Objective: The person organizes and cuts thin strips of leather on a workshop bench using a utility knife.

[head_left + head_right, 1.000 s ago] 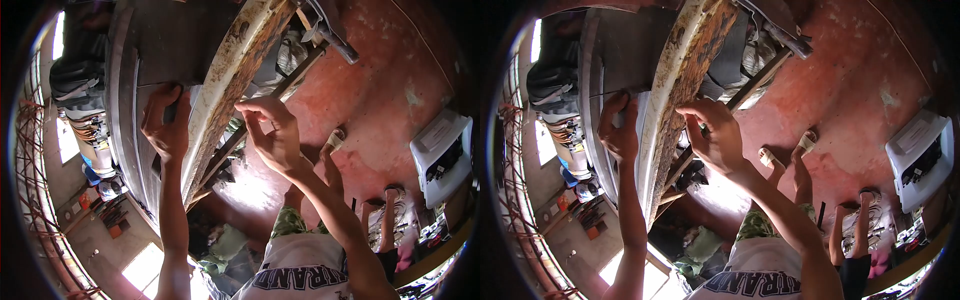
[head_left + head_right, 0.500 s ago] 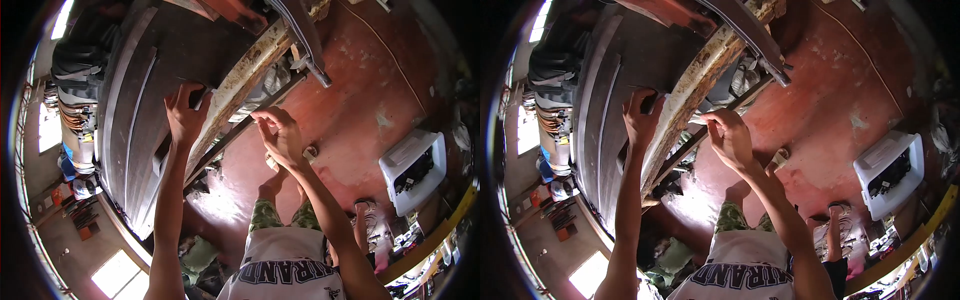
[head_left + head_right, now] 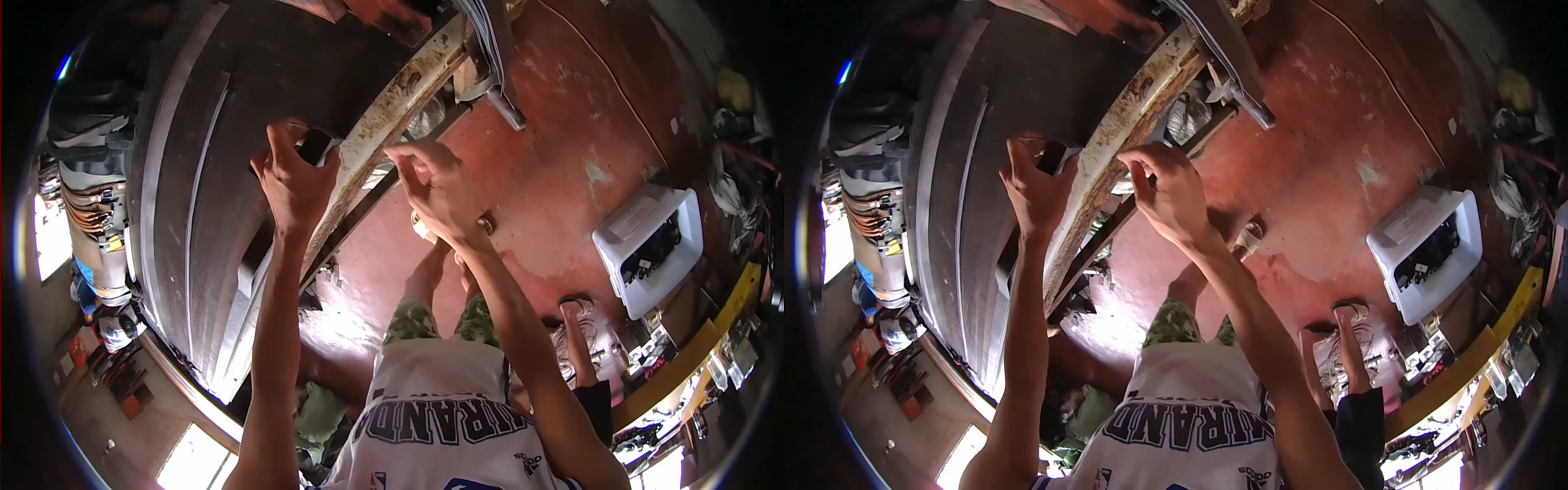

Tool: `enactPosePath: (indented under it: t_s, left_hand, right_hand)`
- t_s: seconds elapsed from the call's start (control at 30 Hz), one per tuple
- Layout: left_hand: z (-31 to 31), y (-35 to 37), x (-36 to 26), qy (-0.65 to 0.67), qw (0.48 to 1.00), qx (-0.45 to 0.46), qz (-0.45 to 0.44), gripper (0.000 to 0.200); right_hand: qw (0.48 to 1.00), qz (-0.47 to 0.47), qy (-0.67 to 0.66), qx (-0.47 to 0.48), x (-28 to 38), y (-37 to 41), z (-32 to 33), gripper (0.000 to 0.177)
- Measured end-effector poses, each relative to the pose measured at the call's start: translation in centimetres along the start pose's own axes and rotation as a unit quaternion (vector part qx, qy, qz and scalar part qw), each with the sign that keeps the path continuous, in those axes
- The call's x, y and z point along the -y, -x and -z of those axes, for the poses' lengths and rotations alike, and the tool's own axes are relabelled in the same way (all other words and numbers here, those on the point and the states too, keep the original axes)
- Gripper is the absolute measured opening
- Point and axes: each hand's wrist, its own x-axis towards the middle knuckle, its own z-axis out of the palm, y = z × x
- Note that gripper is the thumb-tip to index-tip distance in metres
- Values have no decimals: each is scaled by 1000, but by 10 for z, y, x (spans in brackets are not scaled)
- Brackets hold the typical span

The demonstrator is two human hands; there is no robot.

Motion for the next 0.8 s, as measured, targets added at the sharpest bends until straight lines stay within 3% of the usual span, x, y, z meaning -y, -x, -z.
enactPosePath:
  t_s: [0.13,0.3,0.37,0.5,0.57,0.63,0.73,0.8]
  left_hand:
    - [2,-2,-5,6,1000,-12,5,60]
    - [-6,3,-1,14,1000,-24,2,56]
    - [-6,5,-2,-28,997,-54,-43,48]
    - [-11,9,-2,34,999,-15,18,35]
    - [-16,9,-3,41,998,-40,19,34]
    - [-12,9,-6,-3,999,3,50,35]
    - [-7,21,-4,8,1000,-21,19,31]
    - [-10,38,4,-24,998,-50,-11,48]
  right_hand:
    - [997,69,29,-2,7,-14,-16,26]
    - [997,67,45,5,18,-16,-38,31]
    - [957,196,210,-25,24,-13,-38,35]
    - [905,272,316,87,39,-20,-39,43]
    - [894,273,329,132,39,-27,-36,40]
    - [871,264,377,171,41,-31,-31,38]
    - [851,297,401,162,35,-34,-30,41]
    - [854,312,381,168,30,-39,-30,44]
